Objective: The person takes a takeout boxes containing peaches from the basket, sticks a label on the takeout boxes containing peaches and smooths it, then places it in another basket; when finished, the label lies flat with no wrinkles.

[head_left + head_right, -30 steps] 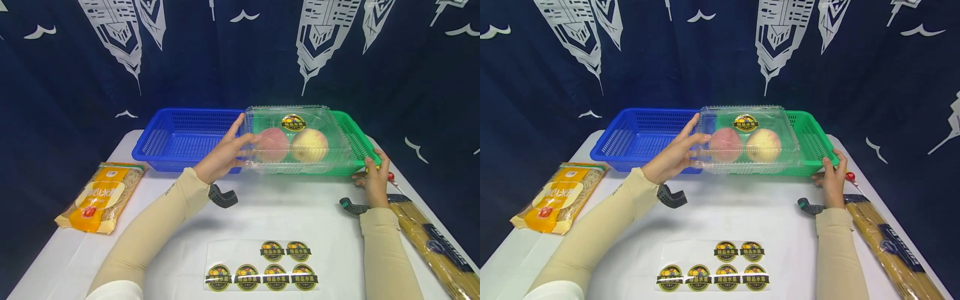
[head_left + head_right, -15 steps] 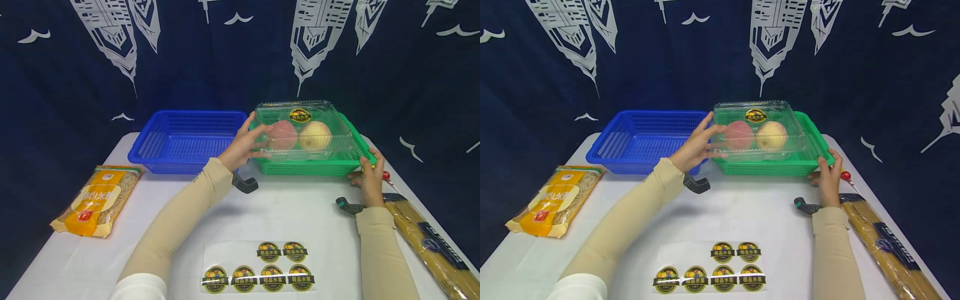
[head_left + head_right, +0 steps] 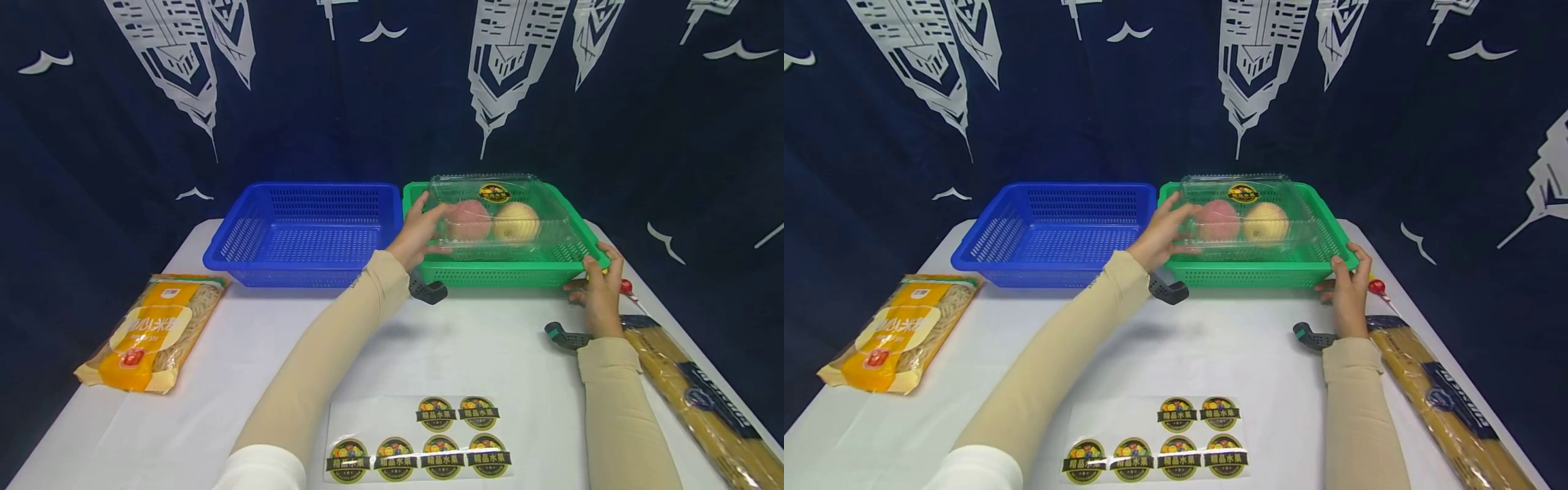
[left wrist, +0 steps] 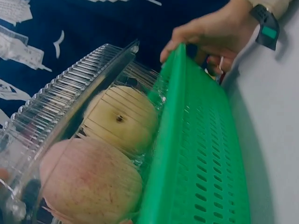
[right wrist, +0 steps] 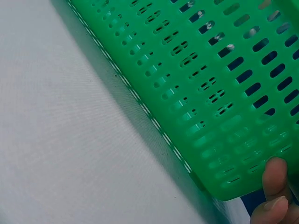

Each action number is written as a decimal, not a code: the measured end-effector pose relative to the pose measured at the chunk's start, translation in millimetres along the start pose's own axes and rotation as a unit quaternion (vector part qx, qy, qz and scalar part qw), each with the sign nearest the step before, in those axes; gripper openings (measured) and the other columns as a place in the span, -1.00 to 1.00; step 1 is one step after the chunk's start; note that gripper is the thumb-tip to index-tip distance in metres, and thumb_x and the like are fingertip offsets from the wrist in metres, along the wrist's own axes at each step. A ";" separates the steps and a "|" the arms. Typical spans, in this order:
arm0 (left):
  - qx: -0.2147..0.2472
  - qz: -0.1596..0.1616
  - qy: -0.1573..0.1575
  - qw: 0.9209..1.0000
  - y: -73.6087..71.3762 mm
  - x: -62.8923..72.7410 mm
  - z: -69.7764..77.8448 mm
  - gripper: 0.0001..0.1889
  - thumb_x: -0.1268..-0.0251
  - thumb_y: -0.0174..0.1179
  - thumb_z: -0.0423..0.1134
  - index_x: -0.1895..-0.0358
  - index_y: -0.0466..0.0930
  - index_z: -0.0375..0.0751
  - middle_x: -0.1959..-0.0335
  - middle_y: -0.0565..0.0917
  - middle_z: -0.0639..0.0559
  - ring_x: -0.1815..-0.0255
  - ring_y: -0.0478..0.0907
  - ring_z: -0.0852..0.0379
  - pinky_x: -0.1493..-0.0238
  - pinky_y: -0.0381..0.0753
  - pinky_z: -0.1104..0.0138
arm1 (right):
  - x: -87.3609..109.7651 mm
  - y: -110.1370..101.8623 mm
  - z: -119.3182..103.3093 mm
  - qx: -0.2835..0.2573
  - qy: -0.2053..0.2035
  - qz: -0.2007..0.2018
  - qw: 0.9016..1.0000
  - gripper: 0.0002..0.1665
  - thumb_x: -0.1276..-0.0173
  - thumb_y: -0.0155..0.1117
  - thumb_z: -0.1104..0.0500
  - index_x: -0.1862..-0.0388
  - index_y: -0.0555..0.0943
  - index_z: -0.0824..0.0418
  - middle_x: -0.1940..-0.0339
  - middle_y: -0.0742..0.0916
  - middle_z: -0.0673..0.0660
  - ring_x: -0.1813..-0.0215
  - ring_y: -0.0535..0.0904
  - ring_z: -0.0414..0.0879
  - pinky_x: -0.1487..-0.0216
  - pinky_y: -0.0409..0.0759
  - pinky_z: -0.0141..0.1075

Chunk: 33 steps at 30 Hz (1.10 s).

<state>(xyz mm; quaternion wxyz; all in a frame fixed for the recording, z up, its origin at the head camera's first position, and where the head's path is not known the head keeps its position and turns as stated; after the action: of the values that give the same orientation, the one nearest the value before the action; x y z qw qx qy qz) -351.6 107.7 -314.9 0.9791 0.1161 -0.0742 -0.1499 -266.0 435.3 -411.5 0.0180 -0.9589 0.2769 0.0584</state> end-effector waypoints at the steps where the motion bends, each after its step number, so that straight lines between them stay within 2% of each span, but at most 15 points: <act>1: -0.006 0.004 0.002 1.000 1.7 -1.4 -1.3 -0.11 -0.60 0.16 -0.20 -0.82 -0.14 0.09 -0.73 0.17 -0.25 -0.57 0.33 -0.49 -0.17 0.77 -0.14 | 0.3 0.1 -0.3 0.002 0.001 -0.001 1.000 -0.42 -0.74 -0.02 -0.05 -0.65 0.19 -0.21 -0.15 0.44 -0.11 0.44 0.58 -0.21 0.56 0.50 -0.49; 6: -0.047 0.014 0.010 0.999 11.4 -6.2 -8.8 -0.15 -0.64 0.10 -0.22 -0.82 -0.15 -0.01 -0.76 0.08 -0.25 -0.61 0.30 -0.39 -0.23 0.71 -0.22 | 1.2 0.8 -0.7 -0.007 0.004 -0.002 1.000 -0.44 -0.75 -0.01 -0.05 -0.63 0.19 -0.22 -0.14 0.45 -0.09 0.45 0.58 -0.21 0.56 0.51 -0.49; 10: -0.069 0.027 0.014 0.997 18.3 -8.8 -14.7 -0.16 -0.63 0.10 -0.23 -0.81 -0.13 -0.07 -0.74 0.11 -0.29 -0.57 0.37 -0.36 -0.25 0.70 -0.23 | 1.4 1.4 -0.8 -0.011 0.003 0.001 1.000 -0.49 -0.75 -0.01 -0.04 -0.58 0.22 -0.24 -0.13 0.46 -0.09 0.46 0.58 -0.22 0.57 0.51 -0.49; 16: -0.102 0.061 0.009 0.993 25.7 -14.8 -22.0 -0.18 -0.65 0.11 -0.20 -0.81 -0.09 -0.07 -0.68 0.20 -0.30 -0.34 0.56 -0.28 -0.16 0.76 -0.13 | 1.0 1.4 0.2 -0.019 0.004 -0.001 1.000 -0.48 -0.75 -0.01 -0.04 -0.58 0.23 -0.25 -0.14 0.47 -0.08 0.44 0.57 -0.20 0.56 0.50 -0.48; 20: -0.126 0.082 -0.007 0.989 27.5 -20.5 -25.7 -0.15 -0.62 0.16 -0.20 -0.81 -0.08 -0.01 -0.71 0.08 -0.31 -0.25 0.56 -0.22 -0.12 0.76 -0.06 | 0.4 2.1 -0.5 -0.018 -0.004 -0.003 1.000 -0.48 -0.75 -0.01 -0.03 -0.58 0.22 -0.24 -0.15 0.47 -0.06 0.44 0.57 -0.19 0.56 0.50 -0.48; 23: -0.131 0.093 -0.021 0.987 25.8 -23.8 -27.7 -0.15 -0.61 0.19 -0.21 -0.80 -0.06 0.03 -0.74 -0.02 -0.33 -0.32 0.50 -0.24 -0.17 0.74 -0.08 | 0.2 3.3 -0.6 -0.023 -0.008 -0.005 1.000 -0.48 -0.75 -0.01 -0.03 -0.58 0.23 -0.24 -0.15 0.48 -0.05 0.44 0.57 -0.19 0.57 0.50 -0.47; 27: -0.128 0.095 -0.030 0.987 23.2 -24.5 -29.1 -0.19 -0.67 0.19 -0.17 -0.80 -0.03 0.08 -0.73 -0.03 -0.33 -0.48 0.40 -0.29 -0.31 0.65 -0.17 | 0.6 3.6 0.3 -0.030 -0.008 -0.005 1.000 -0.49 -0.74 0.00 -0.03 -0.57 0.24 -0.24 -0.16 0.48 -0.04 0.44 0.58 -0.17 0.57 0.51 -0.47; 33: -0.121 0.068 -0.027 0.990 21.0 -21.5 -28.8 -0.21 -0.73 0.08 0.04 -0.80 -0.09 0.05 -0.78 -0.21 -0.33 -0.72 0.05 -0.35 -0.52 0.38 -0.34 | 1.0 2.2 1.3 -0.026 -0.007 -0.004 1.000 -0.48 -0.74 -0.01 -0.04 -0.59 0.22 -0.23 -0.15 0.47 -0.05 0.44 0.58 -0.18 0.56 0.51 -0.48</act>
<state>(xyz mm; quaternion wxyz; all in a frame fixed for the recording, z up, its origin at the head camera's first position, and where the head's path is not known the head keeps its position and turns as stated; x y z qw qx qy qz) -360.9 139.8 -339.8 0.9914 -0.0130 -0.0897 -0.0940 -266.5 433.0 -412.9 -0.0048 -0.9599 0.2710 0.0718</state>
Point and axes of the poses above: each hand's wrist, its own x-axis away from the middle knuckle, its own y-axis out of the palm, z = x × y, the point moved 4 cm from there along -x, towards the middle knuckle
